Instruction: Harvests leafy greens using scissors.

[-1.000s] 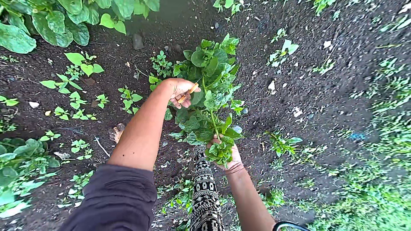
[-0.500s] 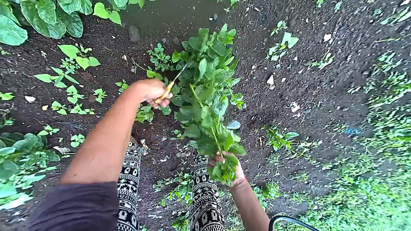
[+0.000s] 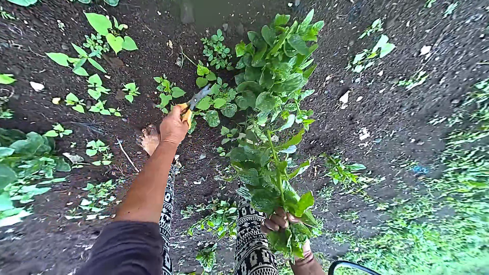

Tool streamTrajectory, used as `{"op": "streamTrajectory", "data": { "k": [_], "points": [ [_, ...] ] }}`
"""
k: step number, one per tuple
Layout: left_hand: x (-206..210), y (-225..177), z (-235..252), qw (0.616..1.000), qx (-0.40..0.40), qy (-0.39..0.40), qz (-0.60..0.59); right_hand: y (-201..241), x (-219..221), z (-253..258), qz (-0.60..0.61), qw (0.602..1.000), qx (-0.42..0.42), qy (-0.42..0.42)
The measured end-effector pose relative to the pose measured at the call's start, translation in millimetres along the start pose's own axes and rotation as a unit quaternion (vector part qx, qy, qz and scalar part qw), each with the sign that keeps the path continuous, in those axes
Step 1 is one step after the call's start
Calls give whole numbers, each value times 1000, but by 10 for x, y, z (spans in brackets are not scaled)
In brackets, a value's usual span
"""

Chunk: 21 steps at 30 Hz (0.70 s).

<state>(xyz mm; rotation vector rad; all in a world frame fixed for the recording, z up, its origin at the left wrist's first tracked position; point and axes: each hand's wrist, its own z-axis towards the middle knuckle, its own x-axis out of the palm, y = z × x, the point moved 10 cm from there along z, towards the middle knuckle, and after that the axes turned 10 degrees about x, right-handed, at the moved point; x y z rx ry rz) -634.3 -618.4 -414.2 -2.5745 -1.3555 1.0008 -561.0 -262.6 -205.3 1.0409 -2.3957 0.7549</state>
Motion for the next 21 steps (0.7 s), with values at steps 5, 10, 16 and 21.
{"op": "streamTrajectory", "data": {
  "k": [5, 10, 16, 21],
  "points": [
    [269, -488, 233, 977, 180, 35, 109, 86, -180, 5, -33, 993, -40, -103],
    [186, -806, -190, 980, 187, 47, 46, 328, -293, 236, -84, 946, -105, -295],
    [248, -1432, -908, 962, 57, 35, -264, 449, -232, 791, -34, 958, -117, -260],
    [400, -1978, -1117, 949, 19, 24, -313, 627, -137, 902, 3, 968, -129, -214]
  ]
}}
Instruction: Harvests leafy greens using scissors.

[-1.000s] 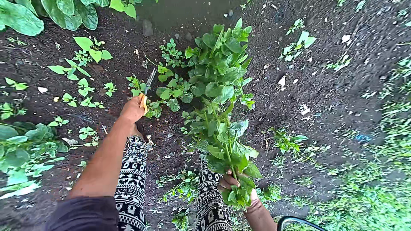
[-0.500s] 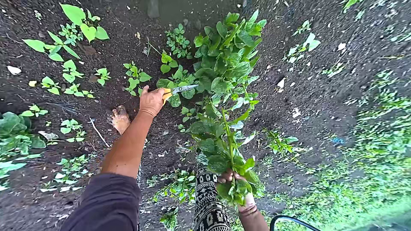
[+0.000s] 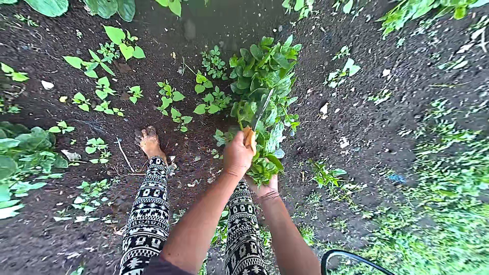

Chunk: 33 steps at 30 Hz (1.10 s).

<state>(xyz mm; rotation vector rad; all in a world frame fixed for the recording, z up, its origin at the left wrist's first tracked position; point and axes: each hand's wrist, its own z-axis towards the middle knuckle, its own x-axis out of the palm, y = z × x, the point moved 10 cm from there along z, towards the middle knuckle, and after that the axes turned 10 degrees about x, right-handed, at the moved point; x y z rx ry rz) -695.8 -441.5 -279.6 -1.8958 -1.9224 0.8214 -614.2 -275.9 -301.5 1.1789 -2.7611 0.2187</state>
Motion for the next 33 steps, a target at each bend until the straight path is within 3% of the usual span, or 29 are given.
{"op": "streamTrajectory", "data": {
  "k": [6, 12, 15, 19, 24, 28, 33],
  "points": [
    [-159, -23, 67, 997, -9, 2, -72, 467, -13, -113, 35, 995, -46, 81],
    [-425, 126, 181, 990, -15, -9, -138, 581, 321, -164, 24, 984, -34, 176],
    [-344, 127, 137, 997, -2, -7, -74, 517, 490, -141, -30, 987, -16, 158],
    [-149, -35, -66, 999, 27, -28, -18, 542, 487, -85, -184, 980, -40, 65],
    [108, -149, -136, 996, 49, -63, 28, 453, 194, -112, -190, 981, 24, -27],
    [306, -199, -217, 994, 61, -28, 84, 404, 97, -111, -148, 987, 63, 10],
    [364, -286, -315, 982, 148, -59, 101, 389, 129, -97, -143, 986, 76, 31]
  ]
}}
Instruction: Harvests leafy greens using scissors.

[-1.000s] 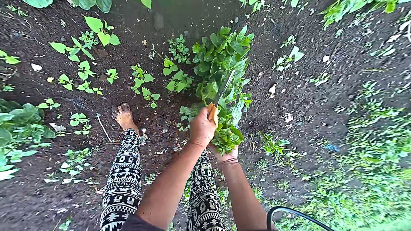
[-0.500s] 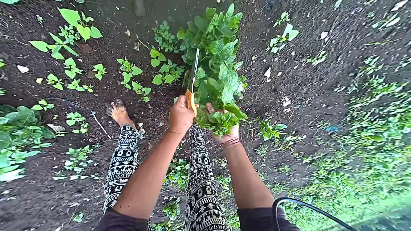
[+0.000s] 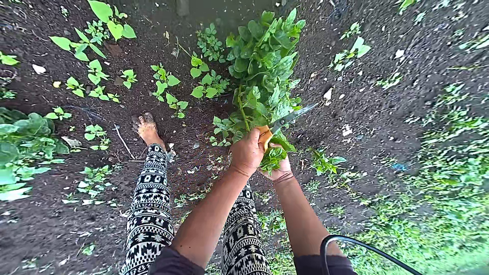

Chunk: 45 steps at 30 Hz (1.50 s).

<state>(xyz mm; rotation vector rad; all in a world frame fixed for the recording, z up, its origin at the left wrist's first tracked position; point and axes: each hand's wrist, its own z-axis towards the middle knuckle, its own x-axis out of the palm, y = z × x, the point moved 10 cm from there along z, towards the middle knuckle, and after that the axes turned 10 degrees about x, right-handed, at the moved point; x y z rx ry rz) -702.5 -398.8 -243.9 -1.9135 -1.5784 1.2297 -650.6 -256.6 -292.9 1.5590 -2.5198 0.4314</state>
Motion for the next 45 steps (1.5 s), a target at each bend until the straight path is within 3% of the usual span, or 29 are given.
{"op": "streamTrajectory", "data": {
  "k": [8, 11, 13, 16, 18, 20, 22, 27, 32, 39, 45],
  "points": [
    [-47, -269, -90, 980, 174, -79, 60, -55, 207, -5, 56, 992, -41, 108],
    [-14, -395, -139, 972, 207, -84, 77, -72, 231, -62, 84, 978, -75, 177],
    [-55, -422, -165, 973, 206, -88, 55, -59, 216, -93, 100, 974, -92, 181],
    [-241, -163, -114, 994, 97, -26, -41, -62, 134, -83, 135, 977, -25, 162],
    [-275, 239, 23, 988, -47, 107, -96, -26, 141, -91, 165, 963, 47, 206],
    [-203, 629, 186, 947, -174, 240, -124, 19, 109, -101, 168, 960, 71, 214],
    [-55, 834, 307, 893, -262, 323, -169, 0, 63, -102, 161, 964, 73, 200],
    [31, 968, 574, 823, -375, 385, -184, -46, -11, -57, 162, 968, 45, 187],
    [-40, 1093, 631, 808, -425, 378, -155, -28, -58, -46, 179, 964, 44, 194],
    [71, 1138, 863, 811, -422, 388, -118, -2, -27, -58, 138, 968, 40, 206],
    [118, 1148, 1003, 823, -397, 405, -42, -21, -60, -44, 119, 980, 33, 157]
  ]
}}
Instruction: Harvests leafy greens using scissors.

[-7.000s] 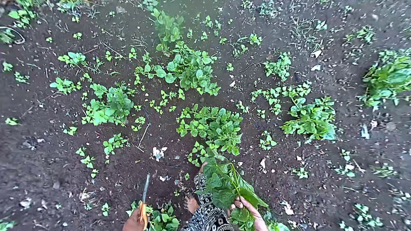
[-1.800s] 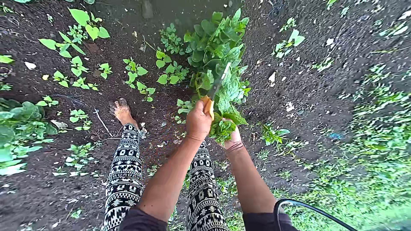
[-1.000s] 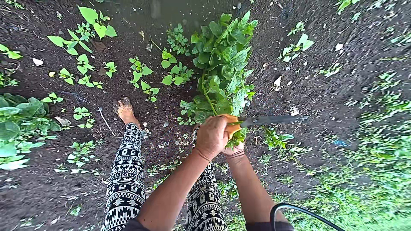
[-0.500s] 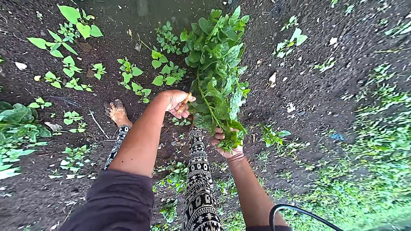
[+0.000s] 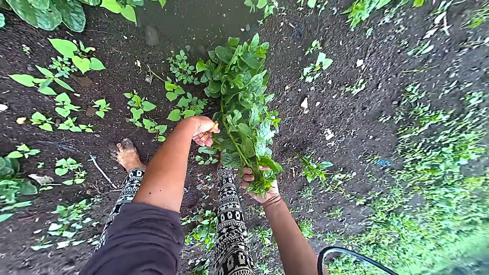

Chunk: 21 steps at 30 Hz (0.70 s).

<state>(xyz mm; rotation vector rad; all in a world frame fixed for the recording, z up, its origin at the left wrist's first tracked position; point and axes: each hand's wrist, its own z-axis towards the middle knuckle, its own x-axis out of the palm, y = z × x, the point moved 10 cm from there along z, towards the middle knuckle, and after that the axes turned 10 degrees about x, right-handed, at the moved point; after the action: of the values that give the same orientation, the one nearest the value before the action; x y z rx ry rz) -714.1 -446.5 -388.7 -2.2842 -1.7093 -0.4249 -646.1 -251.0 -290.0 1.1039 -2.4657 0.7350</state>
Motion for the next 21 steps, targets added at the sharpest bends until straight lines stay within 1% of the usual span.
{"op": "streamTrajectory", "data": {
  "k": [3, 5, 7, 11, 15, 17, 19, 21],
  "points": [
    [-55, 111, -71, 998, -4, -21, 52, -80, 65, -58, 6, 999, 10, 40],
    [-5, 257, -143, 999, 20, -18, 31, -157, 121, -188, -6, 998, 17, 52],
    [123, 481, -328, 997, 76, -15, -25, -315, 222, -373, -21, 996, 30, 79],
    [418, 984, -1083, 968, 172, -44, -177, -714, 646, -613, 2, 989, 57, 137],
    [682, 1440, -1837, 938, 204, -76, -269, -1087, 1136, -797, 21, 980, 77, 181],
    [678, 1727, -2170, 925, 218, -111, -290, -1277, 1382, -859, -5, 980, 97, 174],
    [628, 2071, -2494, 909, 231, -154, -311, -1435, 1570, -914, -68, 981, 105, 146],
    [545, 2508, -2806, 879, 239, -207, -356, -1581, 1732, -936, -127, 975, 128, 133]
  ]
}}
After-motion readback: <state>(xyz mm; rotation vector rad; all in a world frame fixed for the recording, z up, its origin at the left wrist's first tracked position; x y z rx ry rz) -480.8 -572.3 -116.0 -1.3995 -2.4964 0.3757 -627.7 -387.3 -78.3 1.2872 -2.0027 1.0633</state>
